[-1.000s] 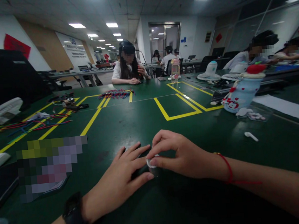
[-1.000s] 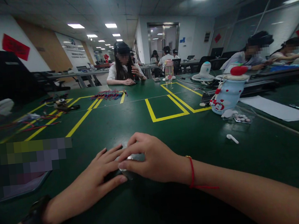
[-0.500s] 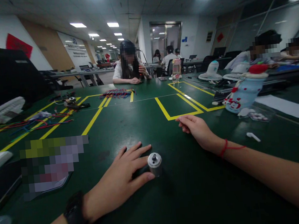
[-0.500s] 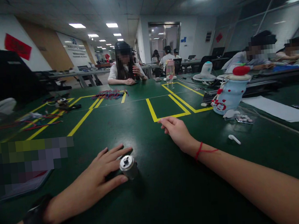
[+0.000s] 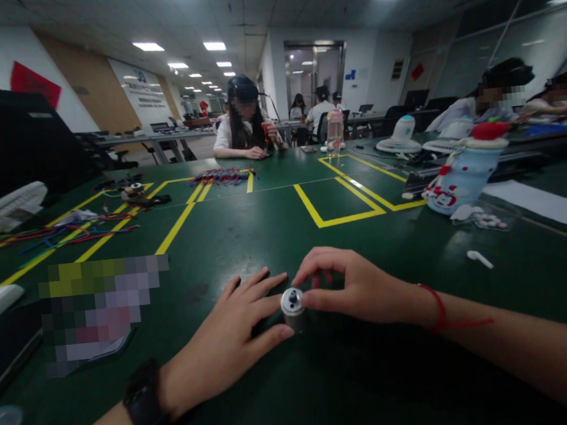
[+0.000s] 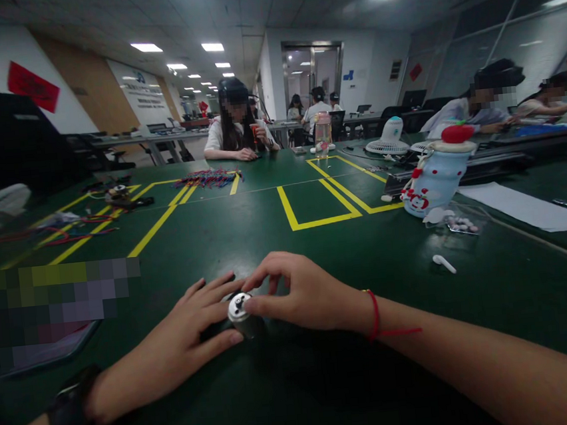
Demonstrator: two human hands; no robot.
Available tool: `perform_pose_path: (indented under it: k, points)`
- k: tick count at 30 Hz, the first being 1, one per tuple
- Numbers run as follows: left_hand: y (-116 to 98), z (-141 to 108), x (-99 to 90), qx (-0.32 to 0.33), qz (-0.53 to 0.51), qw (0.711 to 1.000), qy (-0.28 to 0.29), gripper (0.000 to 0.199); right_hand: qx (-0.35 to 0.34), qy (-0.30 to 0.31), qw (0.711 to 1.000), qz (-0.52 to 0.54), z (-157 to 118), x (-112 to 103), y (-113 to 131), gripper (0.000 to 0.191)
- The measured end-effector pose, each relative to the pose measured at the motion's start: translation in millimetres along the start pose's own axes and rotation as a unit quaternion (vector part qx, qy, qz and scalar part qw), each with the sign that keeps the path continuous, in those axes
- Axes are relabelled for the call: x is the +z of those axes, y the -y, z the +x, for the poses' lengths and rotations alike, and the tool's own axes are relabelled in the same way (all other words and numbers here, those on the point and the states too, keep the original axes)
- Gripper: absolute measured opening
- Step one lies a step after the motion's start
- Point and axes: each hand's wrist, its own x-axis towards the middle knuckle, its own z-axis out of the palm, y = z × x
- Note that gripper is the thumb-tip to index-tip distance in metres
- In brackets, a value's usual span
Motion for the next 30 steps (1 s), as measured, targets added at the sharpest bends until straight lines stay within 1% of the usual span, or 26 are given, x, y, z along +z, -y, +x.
perform_pose_path:
  k: [2, 3, 5, 6, 7, 8, 10, 12, 14, 17, 20, 22, 24, 27, 28, 30]
  points:
    - [0.3, 1.6, 4.1, 0.004, 0.002, 1.0, -0.006, 0.044, -0.043, -0.031, 0.999, -0.013, -0.9, 8.2, 7.9, 0.017]
    - [-0.2, 1.9, 5.3, 0.004, 0.004, 1.0, -0.009, 0.044, -0.052, -0.048, 0.997, -0.017, -1.1, 10.3, 10.2, 0.013]
    - [-1.7, 1.9, 5.5, 0.004, 0.005, 1.0, -0.012, 0.044, -0.046, -0.088, 0.995, -0.012, -1.4, 9.3, 11.4, 0.011]
    - [-2.5, 1.7, 4.4, 0.004, 0.005, 1.0, -0.013, 0.043, -0.038, -0.101, 0.994, -0.008, -1.6, 6.1, 10.4, 0.013]
    - [-3.2, 1.6, 2.9, 0.003, 0.004, 1.0, -0.013, 0.043, -0.032, -0.102, 0.994, -0.008, -2.1, 1.7, 8.6, 0.015]
    - [-3.6, 1.6, 1.1, 0.002, 0.004, 1.0, -0.012, 0.043, -0.031, -0.089, 0.995, -0.015, -2.9, -3.5, 5.9, 0.016]
    - [-3.6, 2.4, -2.2, 0.001, 0.003, 1.0, -0.004, 0.043, -0.038, -0.022, 0.997, -0.056, -5.5, -13.9, -1.8, 0.017]
    - [-2.4, 4.2, -4.1, 0.0, 0.005, 1.0, 0.005, 0.044, -0.044, 0.057, 0.991, -0.115, -8.6, -20.9, -11.2, 0.017]
    - [-0.5, 6.4, -4.0, -0.002, 0.008, 1.0, 0.007, 0.044, -0.039, 0.1, 0.982, -0.158, -11.2, -22.9, -20.3, 0.017]
    - [3.4, 9.5, -0.3, -0.002, 0.01, 1.0, 0.009, 0.043, -0.034, 0.113, 0.977, -0.177, -12.6, -19.9, -29.1, 0.017]
    - [7.9, 11.8, 5.9, -0.001, 0.01, 1.0, 0.016, 0.043, -0.035, 0.11, 0.982, -0.153, -10.6, -18.1, -33.4, 0.019]
    - [10.1, 12.7, 9.7, -0.004, 0.009, 1.0, 0.016, 0.042, -0.024, 0.074, 0.992, -0.104, -7.7, -21.0, -37.4, 0.023]
    - [10.6, 12.9, 11.6, -0.008, 0.004, 1.0, 0.016, 0.04, 0.008, 0.0, 0.998, -0.057, -4.7, -27.4, -44.1, 0.024]
    - [7.8, 12.0, 9.9, -0.012, -0.008, 1.0, 0.015, 0.036, 0.08, -0.124, 0.989, -0.029, -2.0, -39.9, -58.5, 0.026]
    - [6.4, 11.5, 8.5, -0.012, -0.011, 1.0, 0.013, 0.036, 0.103, -0.15, 0.983, -0.026, -1.7, -43.6, -63.4, 0.027]
    - [3.8, 10.8, 6.1, -0.01, -0.013, 1.0, 0.009, 0.036, 0.134, -0.175, 0.975, -0.022, -2.0, -48.5, -71.7, 0.029]
